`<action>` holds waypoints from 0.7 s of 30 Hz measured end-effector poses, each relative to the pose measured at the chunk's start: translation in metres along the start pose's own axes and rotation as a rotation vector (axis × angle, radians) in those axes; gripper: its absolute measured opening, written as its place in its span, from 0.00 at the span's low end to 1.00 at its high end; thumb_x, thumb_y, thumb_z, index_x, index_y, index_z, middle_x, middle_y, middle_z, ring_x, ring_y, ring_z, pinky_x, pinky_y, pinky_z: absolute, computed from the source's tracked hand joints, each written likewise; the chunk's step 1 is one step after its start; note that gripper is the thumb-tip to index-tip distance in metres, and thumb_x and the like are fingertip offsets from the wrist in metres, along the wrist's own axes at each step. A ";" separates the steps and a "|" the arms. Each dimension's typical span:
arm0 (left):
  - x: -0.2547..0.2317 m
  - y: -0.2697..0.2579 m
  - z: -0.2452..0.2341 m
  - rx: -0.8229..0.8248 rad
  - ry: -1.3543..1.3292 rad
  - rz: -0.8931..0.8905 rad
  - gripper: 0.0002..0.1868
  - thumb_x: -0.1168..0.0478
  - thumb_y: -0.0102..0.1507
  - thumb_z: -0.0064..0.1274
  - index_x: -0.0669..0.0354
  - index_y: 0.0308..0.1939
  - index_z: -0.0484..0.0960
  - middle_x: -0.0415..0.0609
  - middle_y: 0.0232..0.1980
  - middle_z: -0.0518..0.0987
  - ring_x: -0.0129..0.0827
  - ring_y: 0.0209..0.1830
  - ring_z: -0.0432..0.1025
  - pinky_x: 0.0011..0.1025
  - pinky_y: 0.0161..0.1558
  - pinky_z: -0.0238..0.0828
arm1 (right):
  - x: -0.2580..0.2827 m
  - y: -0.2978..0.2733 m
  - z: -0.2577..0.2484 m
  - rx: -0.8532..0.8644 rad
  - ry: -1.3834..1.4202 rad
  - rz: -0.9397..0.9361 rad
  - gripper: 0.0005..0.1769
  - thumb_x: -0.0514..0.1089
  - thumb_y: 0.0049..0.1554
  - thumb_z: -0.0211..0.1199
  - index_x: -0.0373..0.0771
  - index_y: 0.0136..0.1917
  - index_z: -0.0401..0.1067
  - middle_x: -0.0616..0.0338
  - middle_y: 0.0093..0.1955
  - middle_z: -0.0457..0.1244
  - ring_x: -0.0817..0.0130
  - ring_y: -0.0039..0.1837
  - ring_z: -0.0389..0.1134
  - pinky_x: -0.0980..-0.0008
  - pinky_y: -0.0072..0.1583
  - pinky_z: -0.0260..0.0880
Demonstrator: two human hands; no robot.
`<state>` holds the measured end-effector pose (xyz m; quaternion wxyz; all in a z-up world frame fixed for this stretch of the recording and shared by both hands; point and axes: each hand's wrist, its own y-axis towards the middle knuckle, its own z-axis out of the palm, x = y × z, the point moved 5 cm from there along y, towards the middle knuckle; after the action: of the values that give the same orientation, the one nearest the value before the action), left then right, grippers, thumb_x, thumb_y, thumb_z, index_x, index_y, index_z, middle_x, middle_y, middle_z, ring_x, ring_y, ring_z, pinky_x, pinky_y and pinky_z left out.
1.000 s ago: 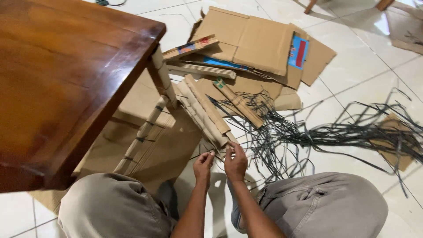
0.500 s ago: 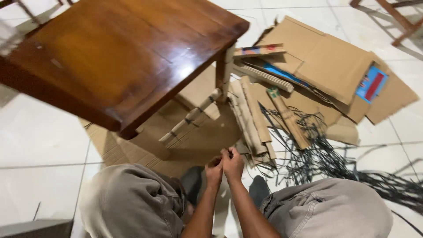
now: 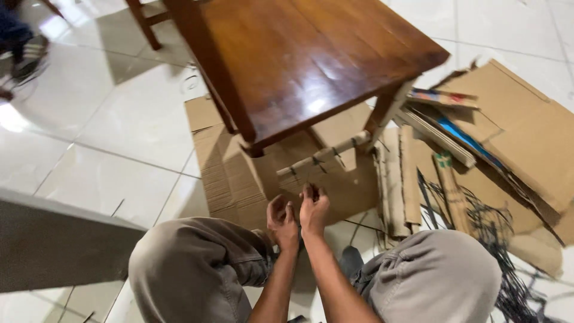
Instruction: Wrapping chair legs with protective paper and securing them with black ties
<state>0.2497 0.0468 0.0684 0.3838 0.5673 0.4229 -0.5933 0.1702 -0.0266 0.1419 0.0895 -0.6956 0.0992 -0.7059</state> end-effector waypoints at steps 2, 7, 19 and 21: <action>-0.034 0.016 -0.012 -0.047 0.073 0.077 0.22 0.65 0.63 0.61 0.50 0.62 0.78 0.51 0.55 0.80 0.45 0.57 0.77 0.47 0.54 0.79 | 0.023 -0.007 0.024 0.076 0.004 -0.027 0.10 0.45 0.66 0.58 0.36 0.47 0.70 0.57 0.41 0.65 0.70 0.44 0.64 0.61 0.52 0.66; -0.085 0.053 -0.032 -0.120 0.226 0.294 0.39 0.62 0.60 0.65 0.51 0.74 0.65 0.52 0.68 0.69 0.50 0.70 0.64 0.48 0.63 0.70 | 0.060 -0.021 0.061 0.165 0.091 -0.001 0.04 0.37 0.65 0.59 0.33 0.51 0.68 0.62 0.45 0.62 0.71 0.48 0.62 0.63 0.55 0.65; -0.114 0.122 0.001 0.229 0.308 0.478 0.54 0.74 0.51 0.66 0.60 0.78 0.54 0.66 0.70 0.67 0.68 0.70 0.62 0.63 0.68 0.63 | 0.069 0.005 0.096 0.123 -0.571 -0.812 0.18 0.42 0.52 0.74 0.30 0.51 0.74 0.41 0.44 0.70 0.45 0.48 0.74 0.55 0.49 0.78; -0.103 0.138 0.007 0.328 0.300 0.373 0.31 0.51 0.53 0.70 0.45 0.56 0.72 0.55 0.47 0.79 0.59 0.52 0.75 0.56 0.50 0.72 | 0.088 0.003 0.095 0.198 -0.675 -0.527 0.14 0.43 0.55 0.69 0.33 0.52 0.75 0.44 0.45 0.73 0.53 0.52 0.76 0.61 0.54 0.79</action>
<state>0.3829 -0.0106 0.1616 0.3227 0.7710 0.2618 -0.4825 0.2640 -0.0538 0.2268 -0.0001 -0.8768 -0.1847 -0.4439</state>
